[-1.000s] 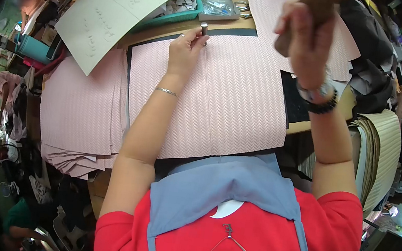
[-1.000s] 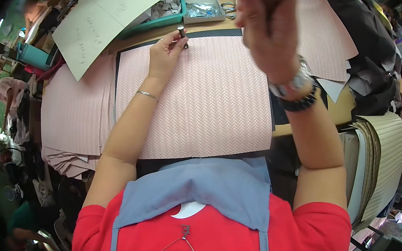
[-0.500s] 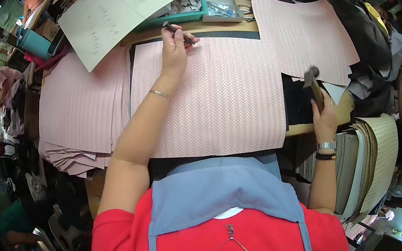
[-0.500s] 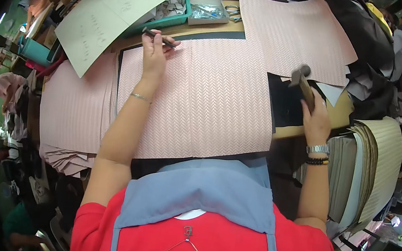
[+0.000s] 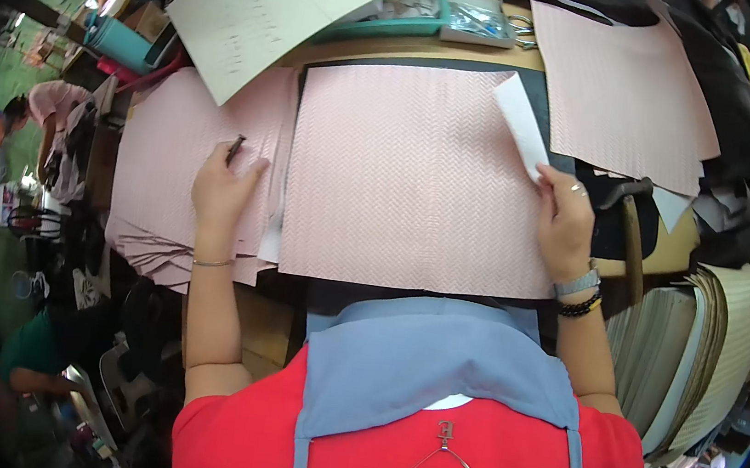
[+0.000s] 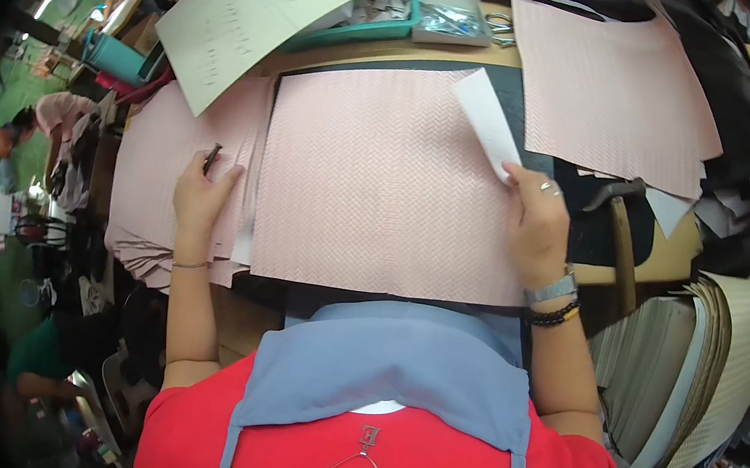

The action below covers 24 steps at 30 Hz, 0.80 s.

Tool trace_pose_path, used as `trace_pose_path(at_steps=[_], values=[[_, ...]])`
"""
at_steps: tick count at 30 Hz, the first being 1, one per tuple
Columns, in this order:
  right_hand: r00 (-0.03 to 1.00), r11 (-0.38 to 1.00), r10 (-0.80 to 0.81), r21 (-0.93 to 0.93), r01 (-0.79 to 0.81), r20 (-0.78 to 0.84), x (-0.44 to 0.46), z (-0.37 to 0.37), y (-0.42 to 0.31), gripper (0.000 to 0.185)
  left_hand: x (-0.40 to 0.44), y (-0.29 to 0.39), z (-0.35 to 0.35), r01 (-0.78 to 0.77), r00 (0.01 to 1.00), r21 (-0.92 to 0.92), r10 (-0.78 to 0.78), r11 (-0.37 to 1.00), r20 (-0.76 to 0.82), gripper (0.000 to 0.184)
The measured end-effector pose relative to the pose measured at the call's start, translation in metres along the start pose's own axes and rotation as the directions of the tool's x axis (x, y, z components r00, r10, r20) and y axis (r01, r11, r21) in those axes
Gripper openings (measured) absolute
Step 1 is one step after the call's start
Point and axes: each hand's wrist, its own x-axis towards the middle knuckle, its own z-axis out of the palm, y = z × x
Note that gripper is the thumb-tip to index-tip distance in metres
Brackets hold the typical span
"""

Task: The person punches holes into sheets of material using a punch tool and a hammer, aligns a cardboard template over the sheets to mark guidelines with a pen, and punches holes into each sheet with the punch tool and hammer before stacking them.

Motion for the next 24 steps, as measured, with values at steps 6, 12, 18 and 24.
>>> trace_pose_path(at_steps=[6,12,18,24], values=[[0.972,0.994,0.036,0.107,-0.011,-0.230,0.095,-0.059,0.050,0.029,0.006,0.001,-0.003,0.072,0.993,-0.059,-0.066,0.996,0.102,0.040],[0.935,0.982,0.011,-0.174,-0.078,-0.355,0.177,-0.188,0.199,0.031,0.014,-0.025,-0.006,0.154,0.975,-0.213,-0.113,0.965,0.191,0.027],[0.988,0.985,-0.052,0.155,0.074,-0.144,0.139,-0.141,0.159,0.034,0.008,0.025,-0.023,0.309,0.929,-0.623,-0.087,0.719,0.360,0.021],[0.723,0.592,0.060,0.559,-0.581,0.688,0.028,-0.017,-0.018,0.066,-0.027,0.190,0.028,0.396,0.823,-0.850,0.276,0.348,0.496,0.027]])
